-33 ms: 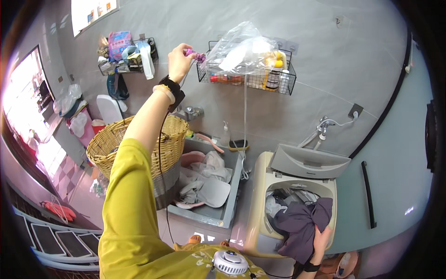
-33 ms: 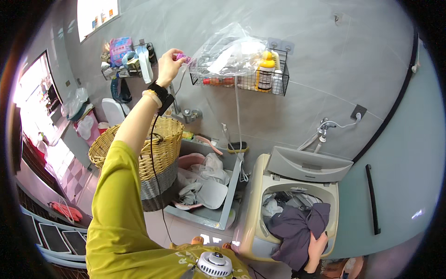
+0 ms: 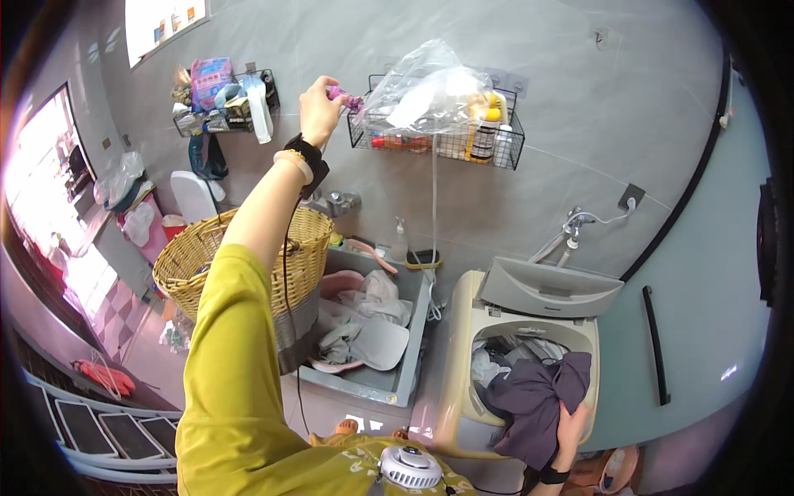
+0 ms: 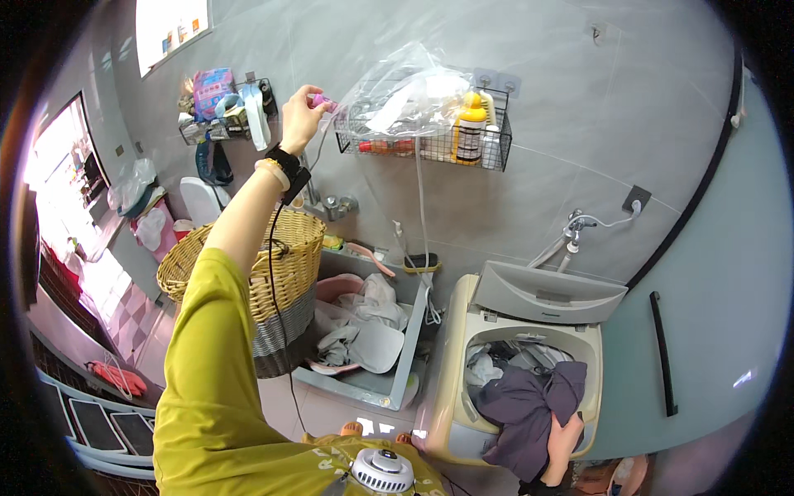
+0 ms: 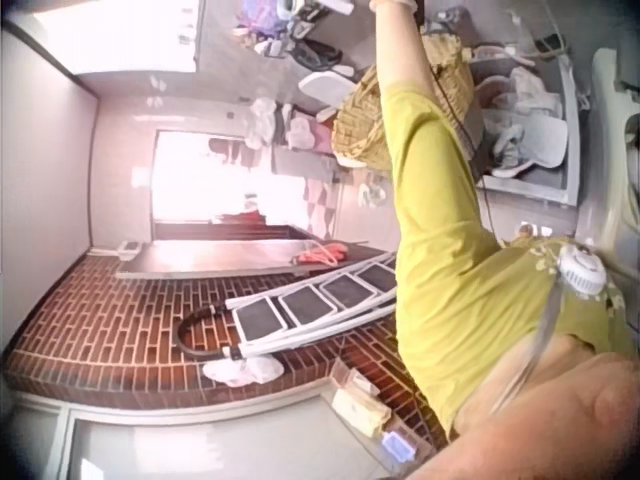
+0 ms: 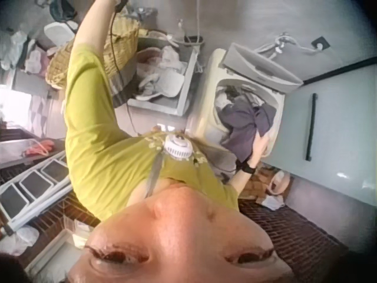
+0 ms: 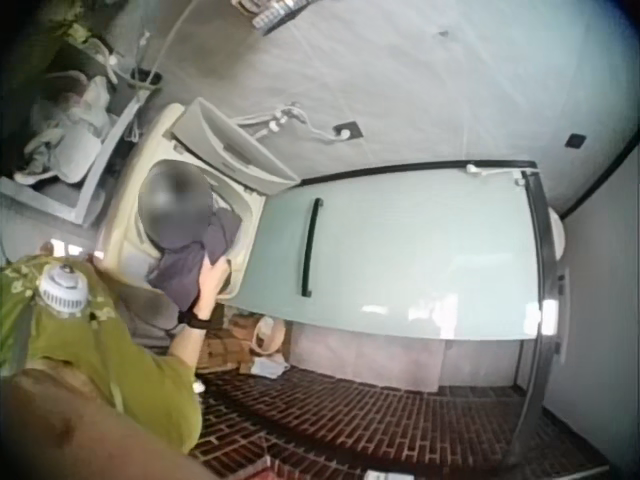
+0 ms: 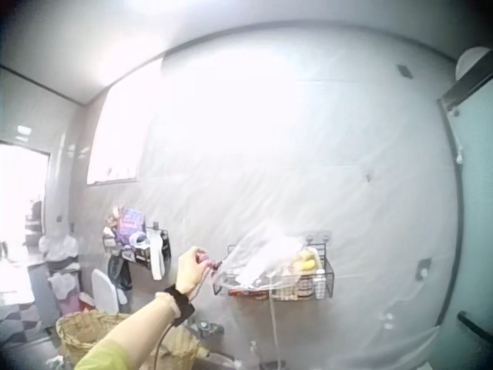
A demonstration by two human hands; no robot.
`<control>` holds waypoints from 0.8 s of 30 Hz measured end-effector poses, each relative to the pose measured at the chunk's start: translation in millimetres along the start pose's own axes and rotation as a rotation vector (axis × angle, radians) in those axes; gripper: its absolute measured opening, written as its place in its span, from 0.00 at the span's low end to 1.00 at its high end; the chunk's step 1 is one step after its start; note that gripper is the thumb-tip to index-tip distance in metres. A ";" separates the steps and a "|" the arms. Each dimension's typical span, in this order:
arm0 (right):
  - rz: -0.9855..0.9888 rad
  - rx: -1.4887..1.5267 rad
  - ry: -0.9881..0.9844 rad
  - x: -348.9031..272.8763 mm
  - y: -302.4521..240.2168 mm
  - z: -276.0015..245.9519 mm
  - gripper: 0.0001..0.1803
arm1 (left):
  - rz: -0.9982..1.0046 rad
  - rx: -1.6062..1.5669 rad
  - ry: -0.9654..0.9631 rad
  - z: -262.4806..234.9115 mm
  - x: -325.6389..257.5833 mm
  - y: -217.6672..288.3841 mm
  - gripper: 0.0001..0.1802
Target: The recorder takes laundry from a wicker basket and sorts it, placing some items into a small bucket-style washing machine and others into a larger front-loading washing machine.
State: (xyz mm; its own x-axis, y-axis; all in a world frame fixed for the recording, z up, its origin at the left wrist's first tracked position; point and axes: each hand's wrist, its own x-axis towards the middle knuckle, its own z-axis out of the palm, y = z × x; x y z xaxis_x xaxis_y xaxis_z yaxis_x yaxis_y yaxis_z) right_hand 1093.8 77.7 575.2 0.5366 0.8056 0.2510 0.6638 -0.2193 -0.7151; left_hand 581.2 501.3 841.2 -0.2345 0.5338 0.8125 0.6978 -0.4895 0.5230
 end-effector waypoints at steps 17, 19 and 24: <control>0.054 0.042 0.024 -8.1 12.2 4.6 0.17 | 0.075 -0.312 0.058 -3.4 -78.8 55.0 0.10; 0.028 0.128 0.137 -11.5 -18.4 10.0 0.14 | -0.120 -0.633 -0.279 -10.5 -173.7 89.1 0.06; 0.188 0.311 0.201 -17.9 -70.6 39.7 0.31 | -0.203 -1.061 -1.194 6.7 -406.8 129.2 0.34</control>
State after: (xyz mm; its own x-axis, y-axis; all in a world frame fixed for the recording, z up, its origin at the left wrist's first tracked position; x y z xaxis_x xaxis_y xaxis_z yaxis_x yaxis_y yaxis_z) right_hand 1016.6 100.6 595.3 0.7450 0.6371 0.1975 0.3718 -0.1508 -0.9160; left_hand 771.2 225.5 576.5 0.7300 0.6034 0.3210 -0.1572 -0.3089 0.9380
